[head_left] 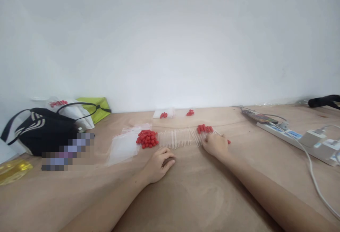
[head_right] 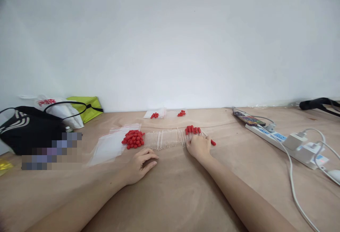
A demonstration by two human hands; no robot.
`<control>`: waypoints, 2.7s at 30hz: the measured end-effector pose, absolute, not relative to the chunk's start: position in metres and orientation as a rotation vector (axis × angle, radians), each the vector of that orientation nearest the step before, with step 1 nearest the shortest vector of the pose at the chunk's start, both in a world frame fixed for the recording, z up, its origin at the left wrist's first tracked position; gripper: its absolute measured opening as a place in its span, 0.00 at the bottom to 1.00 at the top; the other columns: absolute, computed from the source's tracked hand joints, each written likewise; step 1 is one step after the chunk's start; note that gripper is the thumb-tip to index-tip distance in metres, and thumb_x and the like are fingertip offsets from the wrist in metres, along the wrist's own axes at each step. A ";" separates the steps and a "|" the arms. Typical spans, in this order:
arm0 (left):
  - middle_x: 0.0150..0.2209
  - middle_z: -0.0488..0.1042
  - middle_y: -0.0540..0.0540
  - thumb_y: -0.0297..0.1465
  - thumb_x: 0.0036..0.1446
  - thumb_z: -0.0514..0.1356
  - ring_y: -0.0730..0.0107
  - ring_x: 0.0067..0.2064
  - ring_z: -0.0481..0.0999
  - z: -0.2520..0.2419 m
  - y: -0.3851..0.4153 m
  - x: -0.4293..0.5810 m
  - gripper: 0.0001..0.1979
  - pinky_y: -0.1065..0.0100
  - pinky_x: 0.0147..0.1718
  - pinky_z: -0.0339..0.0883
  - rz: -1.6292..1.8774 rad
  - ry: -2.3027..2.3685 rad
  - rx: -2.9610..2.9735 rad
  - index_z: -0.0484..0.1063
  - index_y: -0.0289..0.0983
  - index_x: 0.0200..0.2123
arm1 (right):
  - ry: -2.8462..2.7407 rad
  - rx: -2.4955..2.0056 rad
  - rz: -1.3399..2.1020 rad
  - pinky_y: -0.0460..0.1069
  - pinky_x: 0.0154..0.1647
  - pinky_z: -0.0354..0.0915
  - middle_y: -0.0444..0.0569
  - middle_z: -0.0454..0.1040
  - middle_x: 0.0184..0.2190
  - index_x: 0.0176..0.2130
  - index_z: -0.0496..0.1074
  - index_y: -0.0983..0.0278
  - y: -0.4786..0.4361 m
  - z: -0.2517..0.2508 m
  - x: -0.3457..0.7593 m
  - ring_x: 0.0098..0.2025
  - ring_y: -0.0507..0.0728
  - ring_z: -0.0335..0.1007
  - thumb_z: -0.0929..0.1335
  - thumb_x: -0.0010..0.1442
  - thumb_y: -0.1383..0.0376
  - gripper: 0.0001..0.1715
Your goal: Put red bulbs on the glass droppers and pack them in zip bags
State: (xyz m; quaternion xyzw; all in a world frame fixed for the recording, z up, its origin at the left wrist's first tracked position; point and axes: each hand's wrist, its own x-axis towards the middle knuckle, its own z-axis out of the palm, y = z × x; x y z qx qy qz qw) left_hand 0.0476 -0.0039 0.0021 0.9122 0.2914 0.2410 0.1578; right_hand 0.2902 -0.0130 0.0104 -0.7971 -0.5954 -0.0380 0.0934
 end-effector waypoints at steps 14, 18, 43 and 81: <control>0.35 0.68 0.45 0.28 0.54 0.53 0.68 0.36 0.68 0.002 -0.004 0.047 0.08 0.67 0.36 0.63 0.688 0.838 2.606 0.70 0.37 0.37 | -1.646 -2.357 -0.041 0.55 0.41 0.49 0.53 0.73 0.27 0.30 0.71 0.65 0.021 0.011 0.278 0.38 0.60 0.67 0.57 0.56 0.61 0.17; 0.35 0.68 0.46 0.28 0.54 0.53 0.68 0.36 0.68 0.000 -0.003 0.046 0.08 0.68 0.36 0.63 0.704 0.827 2.609 0.70 0.37 0.37 | -1.627 -2.392 0.007 0.56 0.42 0.49 0.53 0.73 0.28 0.28 0.70 0.66 0.022 0.012 0.278 0.37 0.60 0.67 0.61 0.50 0.63 0.11; 0.35 0.75 0.46 0.35 0.44 0.56 0.65 0.36 0.72 0.059 0.134 -0.020 0.13 0.71 0.35 0.63 0.410 1.687 2.320 0.72 0.35 0.33 | -1.634 -1.996 0.091 0.54 0.53 0.47 0.43 0.71 0.18 0.18 0.64 0.60 -0.052 -0.004 0.305 0.37 0.56 0.69 0.60 0.51 0.61 0.14; 0.33 0.71 0.48 0.37 0.51 0.54 0.70 0.32 0.71 0.046 0.087 0.015 0.15 0.70 0.30 0.64 0.838 1.394 2.131 0.64 0.36 0.40 | -1.671 -1.702 0.065 0.49 0.30 0.58 0.44 0.69 0.17 0.20 0.65 0.62 -0.045 -0.020 0.299 0.23 0.54 0.65 0.60 0.53 0.60 0.15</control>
